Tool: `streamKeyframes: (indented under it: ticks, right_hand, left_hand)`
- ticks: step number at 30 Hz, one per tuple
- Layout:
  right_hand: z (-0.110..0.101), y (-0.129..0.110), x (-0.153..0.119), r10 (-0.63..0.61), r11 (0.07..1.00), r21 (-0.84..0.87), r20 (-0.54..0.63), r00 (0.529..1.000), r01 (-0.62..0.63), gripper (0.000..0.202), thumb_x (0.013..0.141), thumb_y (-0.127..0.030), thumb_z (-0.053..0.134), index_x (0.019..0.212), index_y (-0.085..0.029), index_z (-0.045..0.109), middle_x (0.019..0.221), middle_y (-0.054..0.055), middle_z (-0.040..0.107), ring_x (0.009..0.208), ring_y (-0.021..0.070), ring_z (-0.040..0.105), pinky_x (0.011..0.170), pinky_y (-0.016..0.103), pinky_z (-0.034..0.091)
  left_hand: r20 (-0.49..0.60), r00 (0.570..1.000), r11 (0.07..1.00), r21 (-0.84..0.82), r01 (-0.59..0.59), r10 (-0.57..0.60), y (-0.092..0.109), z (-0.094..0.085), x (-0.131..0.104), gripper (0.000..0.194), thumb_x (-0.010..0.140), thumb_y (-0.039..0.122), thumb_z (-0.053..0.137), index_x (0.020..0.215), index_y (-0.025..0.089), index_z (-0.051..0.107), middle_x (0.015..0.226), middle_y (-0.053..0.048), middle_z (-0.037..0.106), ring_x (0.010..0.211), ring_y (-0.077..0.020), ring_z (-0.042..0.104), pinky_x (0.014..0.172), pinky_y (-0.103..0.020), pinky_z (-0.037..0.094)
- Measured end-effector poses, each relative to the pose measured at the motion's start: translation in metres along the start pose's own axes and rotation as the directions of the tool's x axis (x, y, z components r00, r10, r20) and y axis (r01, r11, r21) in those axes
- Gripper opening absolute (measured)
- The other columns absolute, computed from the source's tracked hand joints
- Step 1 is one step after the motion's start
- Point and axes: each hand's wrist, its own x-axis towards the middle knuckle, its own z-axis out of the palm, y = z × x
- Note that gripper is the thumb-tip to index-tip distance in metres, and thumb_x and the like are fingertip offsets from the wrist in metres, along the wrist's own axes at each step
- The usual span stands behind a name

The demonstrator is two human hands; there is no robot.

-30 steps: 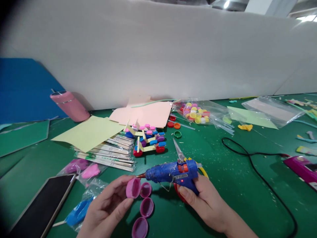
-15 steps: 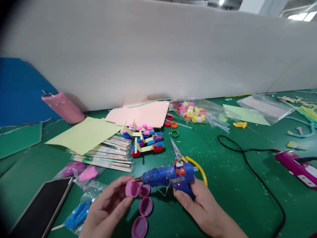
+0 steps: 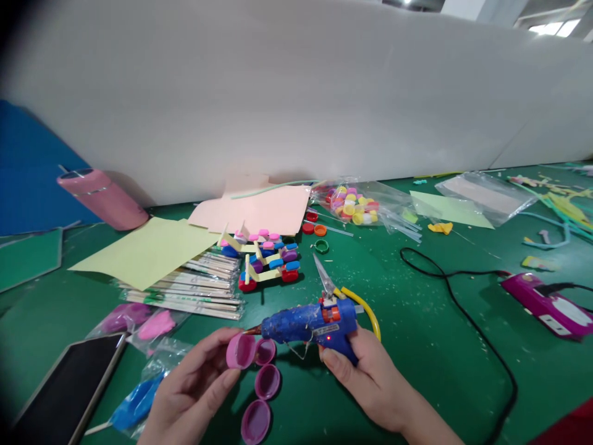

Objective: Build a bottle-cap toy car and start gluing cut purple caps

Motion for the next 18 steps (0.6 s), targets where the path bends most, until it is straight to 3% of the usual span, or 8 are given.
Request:
streamKeyframes:
  ticks: [8,18]
  right_hand:
    - [-0.0012,0.0004,0.0012,0.004,1.000,-0.019,-0.042,0.999,-0.005,0.024,0.086,-0.039,0.040,0.081,-0.020,0.054,0.067,0.000,0.050,0.056,0.0118,0.046,0.050,0.020,0.041]
    - [0.0011,0.0038,-0.0019,0.036,0.999,0.040,0.001,0.999,-0.036,0.023,0.087,-0.039,0.039,0.087,-0.020,0.052,0.073,0.001,0.052,0.060,0.0123,0.047,0.053,0.021,0.042]
  left_hand:
    - [-0.008,1.000,1.000,-0.013,0.016,-0.016,0.0015,-0.0006,-0.0021,0.027,0.069,0.016,0.064,0.095,0.026,0.064,0.087,0.000,0.069,0.078,-0.0133,0.064,0.066,-0.013,0.050]
    - [-0.020,0.998,0.999,0.007,0.052,-0.052,0.0011,-0.0010,-0.0019,0.027,0.069,0.020,0.065,0.095,0.025,0.063,0.087,-0.001,0.068,0.078,-0.0134,0.063,0.063,-0.013,0.050]
